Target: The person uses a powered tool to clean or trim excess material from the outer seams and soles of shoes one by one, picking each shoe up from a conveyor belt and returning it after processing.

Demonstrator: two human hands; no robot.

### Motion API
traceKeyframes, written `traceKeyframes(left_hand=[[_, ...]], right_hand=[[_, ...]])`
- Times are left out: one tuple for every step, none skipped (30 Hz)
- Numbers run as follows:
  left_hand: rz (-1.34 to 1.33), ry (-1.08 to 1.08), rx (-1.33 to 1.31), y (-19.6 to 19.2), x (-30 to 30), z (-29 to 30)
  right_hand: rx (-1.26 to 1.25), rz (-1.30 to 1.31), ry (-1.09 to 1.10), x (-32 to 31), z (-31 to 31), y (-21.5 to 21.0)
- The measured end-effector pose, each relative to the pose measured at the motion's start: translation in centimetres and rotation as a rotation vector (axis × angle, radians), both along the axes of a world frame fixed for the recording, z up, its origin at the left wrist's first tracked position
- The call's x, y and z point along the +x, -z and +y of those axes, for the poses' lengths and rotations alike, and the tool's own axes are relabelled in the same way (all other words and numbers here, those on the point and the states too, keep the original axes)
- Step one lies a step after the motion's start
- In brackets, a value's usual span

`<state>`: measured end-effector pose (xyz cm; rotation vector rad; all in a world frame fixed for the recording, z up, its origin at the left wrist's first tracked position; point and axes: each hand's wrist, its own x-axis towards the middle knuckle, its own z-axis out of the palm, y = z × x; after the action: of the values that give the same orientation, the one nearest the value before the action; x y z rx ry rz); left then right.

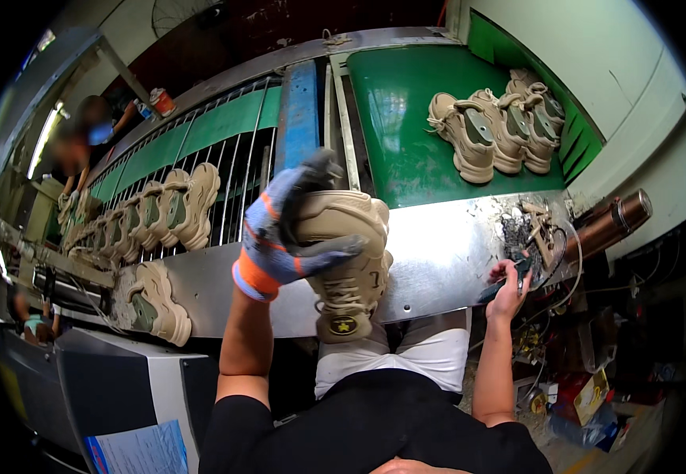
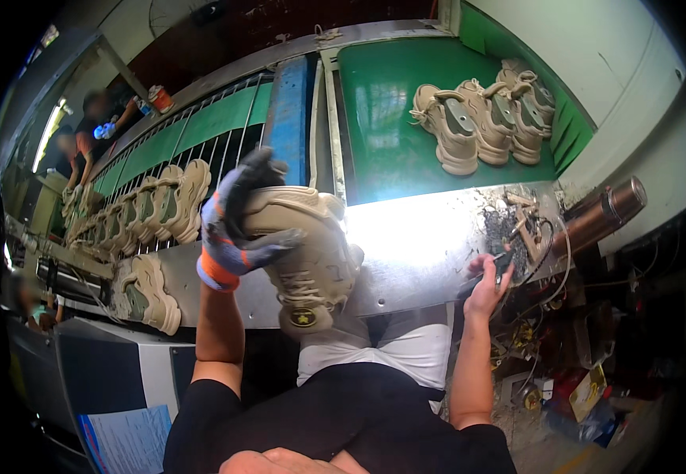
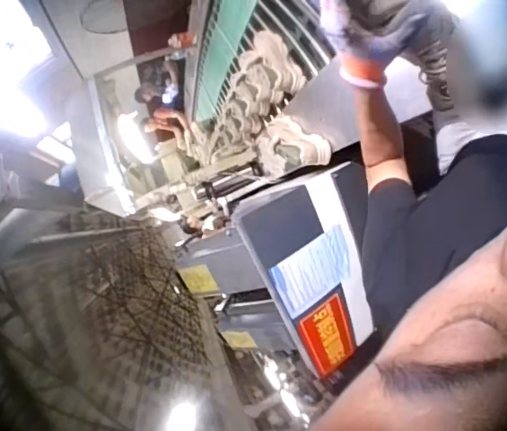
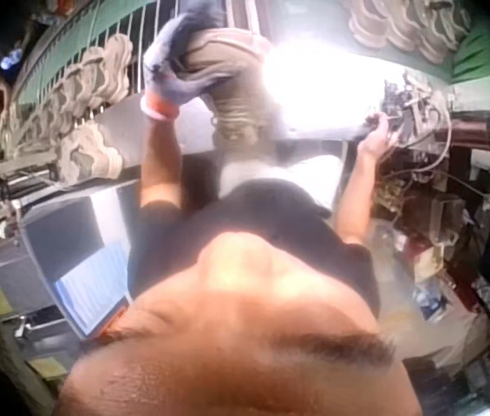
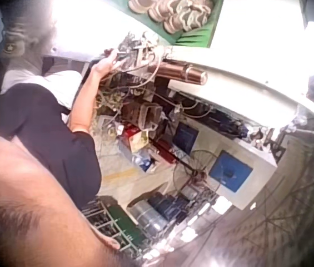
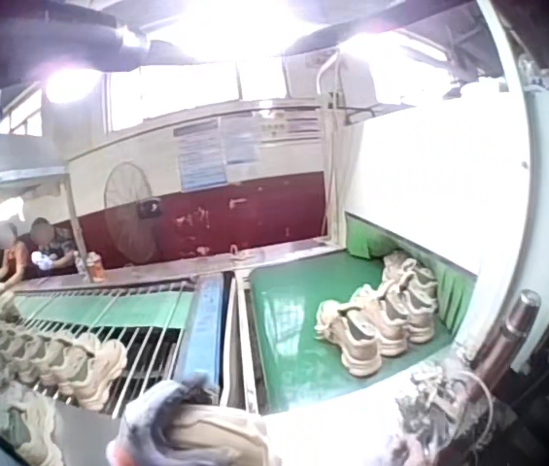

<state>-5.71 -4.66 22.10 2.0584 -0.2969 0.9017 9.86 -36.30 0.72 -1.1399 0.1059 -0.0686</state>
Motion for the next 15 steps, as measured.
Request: traceKeyframes(left_hand=[[0.091, -0.021, -0.001, -0.5, -0.5, 0.4], [0.146, -0.020, -0.062, 0.1, -1.0, 1.3], [0.227, -0.028, -0.096, -0.3, -1.4, 1.6], [0.228, -0.013, -0.083, -0.5, -1.5, 2.1], [0.229, 0.002, -0.072, -0.4, -1.5, 2.5], [0.224, 0.010, -0.078, -0.2, -1.3, 2.8], [0.218, 0.022, -0.084, 0.0, -1.1, 3.0], [0.208, 0.042, -0.092, 0.2, -0.5, 3.2], [0.180, 0.076, -0.109, 0.0, -0.5, 3.3], [0.182, 0.093, -0.121, 0.1, -0.2, 3.3], [0.182, 0.115, -0.135, 0.0, 0.0, 3.2], [0.195, 0.105, -0.113, -0.3, 0.3, 3.1], [0.214, 0.086, -0.094, -0.2, 0.4, 3.1], [0.234, 0.067, -0.076, -0.3, 0.4, 3.1], [0.214, 0.076, -0.088, 0.0, 0.7, 3.5]], right_hand=[[-0.016, 0.023, -0.065, -1.2, 0.2, -0.8], [0.052, 0.037, -0.189, -2.6, 0.7, -1.4], [0.123, 0.053, -0.310, -4.3, 1.3, -2.1], [0.071, 0.040, -0.392, -5.9, 2.4, -3.6], [0.078, -0.035, -0.509, -7.0, 3.2, -3.6], [0.093, -0.184, -0.654, -7.7, 4.2, -5.2], [0.053, -0.214, -0.755, -8.3, 5.0, -7.3], [-0.003, -0.345, -0.794, -8.5, 5.7, -8.7], [-0.048, -0.478, -0.846, -8.6, 6.7, -10.2], [-0.078, -0.603, -0.855, -8.3, 7.8, -11.8], [-0.115, -0.728, -0.858, -7.9, 9.0, -13.4], [-0.083, -0.857, -0.824, -7.3, 10.4, -14.4], [-0.120, -0.859, -0.840, -7.0, 11.7, -15.5], [-0.158, -0.860, -0.855, -7.0, 12.8, -17.0], [-0.208, -0.861, -0.866, -6.8, 13.5, -18.0]])
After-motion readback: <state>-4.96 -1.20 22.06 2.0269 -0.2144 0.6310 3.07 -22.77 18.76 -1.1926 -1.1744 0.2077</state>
